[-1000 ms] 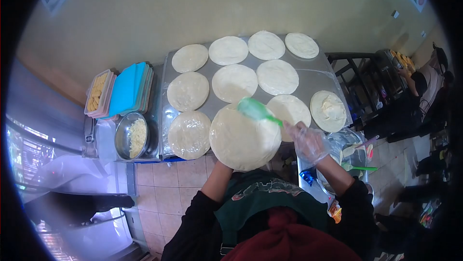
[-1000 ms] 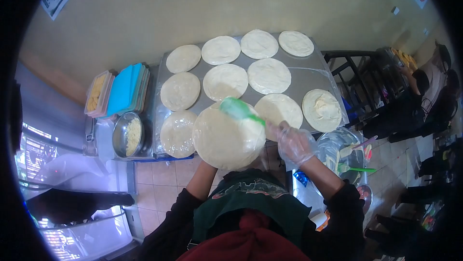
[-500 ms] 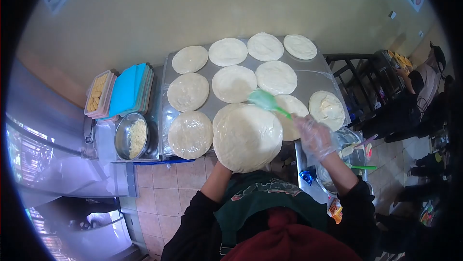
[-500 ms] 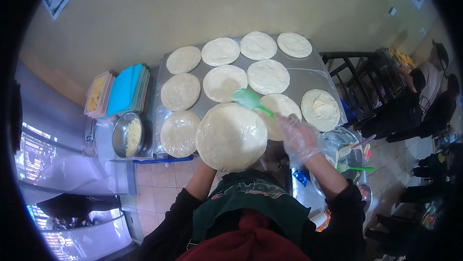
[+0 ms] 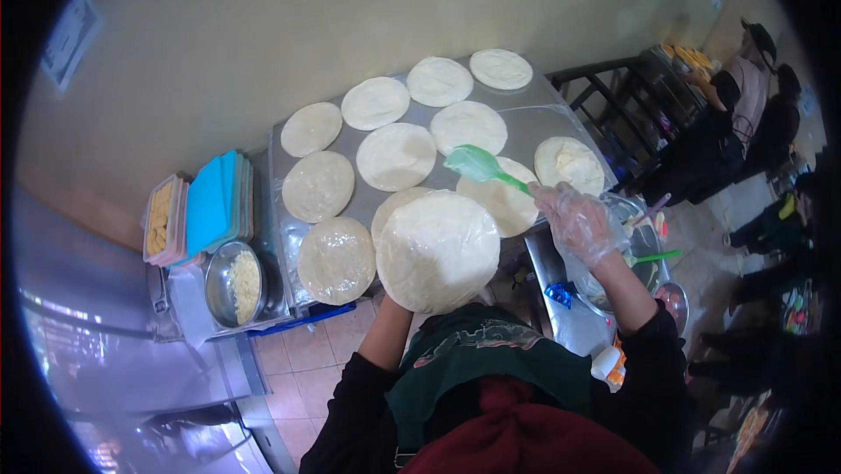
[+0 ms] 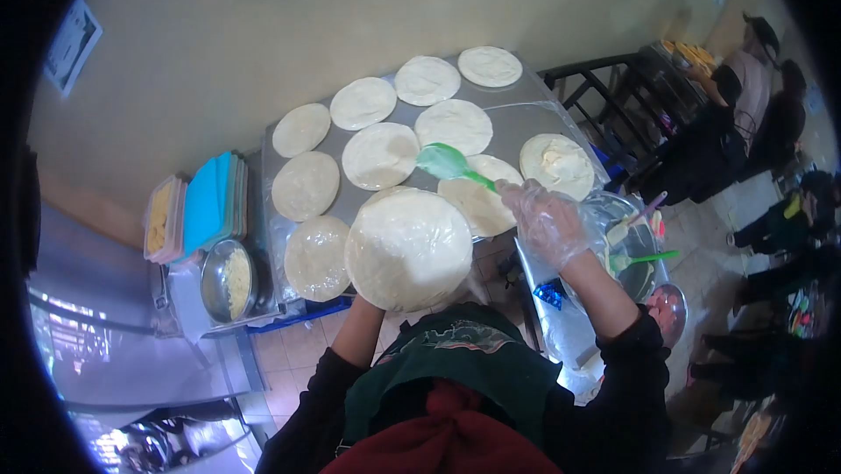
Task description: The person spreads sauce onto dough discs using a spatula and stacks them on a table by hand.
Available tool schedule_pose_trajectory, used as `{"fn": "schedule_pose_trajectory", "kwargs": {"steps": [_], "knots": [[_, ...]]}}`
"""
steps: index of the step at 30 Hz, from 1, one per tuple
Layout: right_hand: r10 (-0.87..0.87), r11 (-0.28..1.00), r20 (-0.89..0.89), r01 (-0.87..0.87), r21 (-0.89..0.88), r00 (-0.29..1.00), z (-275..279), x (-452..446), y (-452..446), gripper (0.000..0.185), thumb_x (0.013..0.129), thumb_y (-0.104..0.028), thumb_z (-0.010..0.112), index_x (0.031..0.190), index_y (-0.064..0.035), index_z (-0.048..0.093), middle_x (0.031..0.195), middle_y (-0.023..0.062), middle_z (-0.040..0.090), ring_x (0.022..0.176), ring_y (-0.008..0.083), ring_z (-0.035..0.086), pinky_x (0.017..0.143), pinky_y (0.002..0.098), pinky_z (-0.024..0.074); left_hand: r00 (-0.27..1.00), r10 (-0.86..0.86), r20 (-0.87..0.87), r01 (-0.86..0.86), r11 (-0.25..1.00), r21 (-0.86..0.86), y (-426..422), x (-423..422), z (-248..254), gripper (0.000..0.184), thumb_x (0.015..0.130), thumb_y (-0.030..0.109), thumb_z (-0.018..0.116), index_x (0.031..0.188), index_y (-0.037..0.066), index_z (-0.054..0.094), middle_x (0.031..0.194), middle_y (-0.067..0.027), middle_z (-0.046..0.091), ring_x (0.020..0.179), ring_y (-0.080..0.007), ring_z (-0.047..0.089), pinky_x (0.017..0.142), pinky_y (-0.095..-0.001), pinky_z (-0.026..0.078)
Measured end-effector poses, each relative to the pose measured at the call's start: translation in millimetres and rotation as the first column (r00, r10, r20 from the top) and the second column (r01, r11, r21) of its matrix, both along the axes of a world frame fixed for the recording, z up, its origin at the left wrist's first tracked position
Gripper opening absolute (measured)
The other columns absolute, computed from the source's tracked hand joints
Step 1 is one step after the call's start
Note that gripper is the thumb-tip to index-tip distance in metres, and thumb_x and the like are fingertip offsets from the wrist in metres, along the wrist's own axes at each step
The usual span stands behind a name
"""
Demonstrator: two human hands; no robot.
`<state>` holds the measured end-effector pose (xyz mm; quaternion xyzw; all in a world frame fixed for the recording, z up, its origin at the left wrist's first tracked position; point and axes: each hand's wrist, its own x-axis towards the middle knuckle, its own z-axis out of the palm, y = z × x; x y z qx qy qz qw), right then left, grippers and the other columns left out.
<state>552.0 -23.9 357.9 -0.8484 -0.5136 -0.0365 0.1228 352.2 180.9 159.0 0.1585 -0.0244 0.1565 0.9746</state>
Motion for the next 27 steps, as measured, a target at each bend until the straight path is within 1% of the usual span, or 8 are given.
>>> {"fn": "schedule_pose_trajectory", "kwargs": {"steps": [2,7,11,13,21,23,25,27], "knots": [[0.119,0.945,-0.066,-0.093,0.313,0.991,-11.6,-14.7,-14.2,0.026,0.094,-0.018,0.056,0.118,-0.0163,0.066,0.094,0.0139,0.066,0.075,0.0355,0.067,0.063,0.0468,0.0537,1.000,-0.026,0.007,0.026,1.000,-0.007,4.5,-0.9,-3.5,0.061,0.101,0.035,0.048,0.151,0.009,0.026,0.151,-0.0126,0.038,0.135,-0.0273,0.043,0.112,-0.0465,0.039],[-0.050,0.969,-0.110,0.075,0.235,0.993,-50.6,-31.6,-50.1,0.027,0.090,-0.012,0.065,0.118,-0.0108,0.066,0.097,0.0127,0.070,0.078,0.0322,0.068,0.067,0.0408,0.0537,0.996,-0.085,0.040,0.085,0.996,-0.004,15.5,-10.1,-13.3,0.061,0.101,0.035,0.048,0.151,0.009,0.026,0.151,-0.0127,0.038,0.135,-0.0274,0.043,0.112,-0.0464,0.039],[-0.104,0.861,-0.157,0.168,0.481,0.982,-55.4,-75.2,-58.3,0.025,0.093,-0.020,0.060,0.117,-0.0166,0.067,0.089,0.0119,0.065,0.078,0.0336,0.066,0.064,0.0448,0.0533,0.987,-0.144,0.071,0.145,0.989,-0.012,26.4,10.6,-14.2,0.061,0.101,0.034,0.048,0.151,0.009,0.026,0.151,-0.0128,0.038,0.135,-0.0275,0.043,0.112,-0.0464,0.039],[-0.268,0.956,-0.169,0.283,0.073,0.948,-56.8,-103.7,-56.9,0.026,0.092,-0.016,0.062,0.117,-0.0153,0.067,0.085,0.0128,0.063,0.076,0.0351,0.065,0.064,0.0465,0.0523,0.980,-0.178,0.086,0.180,0.984,-0.013,14.3,-3.1,-25.4,0.061,0.101,0.034,0.048,0.151,0.009,0.026,0.151,-0.0129,0.038,0.135,-0.0275,0.043,0.112,-0.0463,0.039],[-0.302,0.772,-0.177,0.350,0.531,0.937,-84.1,-96.6,-66.4,0.025,0.090,-0.011,0.063,0.115,-0.0145,0.065,0.084,0.0145,0.064,0.073,0.0367,0.064,0.060,0.0469,0.0495,0.946,-0.285,0.153,0.294,0.955,-0.042,7.8,22.8,-43.3,0.061,0.101,0.033,0.049,0.151,0.009,0.026,0.151,-0.0131,0.038,0.135,-0.0277,0.043,0.112,-0.0462,0.039],[-0.326,0.793,-0.162,0.362,0.490,0.932,-73.6,-112.3,-62.9,0.028,0.090,-0.012,0.064,0.117,-0.0155,0.064,0.084,0.0136,0.064,0.070,0.0359,0.064,0.058,0.0458,0.0502,0.938,-0.308,0.159,0.320,0.946,-0.057,9.5,23.9,-46.4,0.061,0.101,0.033,0.049,0.151,0.009,0.026,0.150,-0.0131,0.039,0.135,-0.0277,0.043,0.112,-0.0462,0.039],[-0.376,0.911,-0.143,0.393,0.122,0.916,-65.6,-117.4,-61.1,0.024,0.094,-0.019,0.059,0.117,-0.0157,0.066,0.089,0.0129,0.066,0.071,0.0351,0.065,0.059,0.0441,0.0515,0.932,-0.325,0.162,0.339,0.938,-0.066,12.1,40.7,-48.2,0.061,0.101,0.033,0.049,0.151,0.009,0.026,0.150,-0.0132,0.039,0.135,-0.0278,0.043,0.112,-0.0462,0.039],[-0.443,0.885,-0.146,0.458,0.087,0.884,-80.5,-94.5,-62.9,0.027,0.095,-0.022,0.057,0.121,-0.0184,0.064,0.089,0.0125,0.065,0.070,0.0348,0.065,0.060,0.0458,0.0517,0.927,-0.331,0.174,0.347,0.935,-0.073,2.2,18.5,-55.9,0.061,0.100,0.033,0.049,0.151,0.009,0.026,0.150,-0.0132,0.039,0.135,-0.0278,0.043,0.112,-0.0462,0.039]]}}
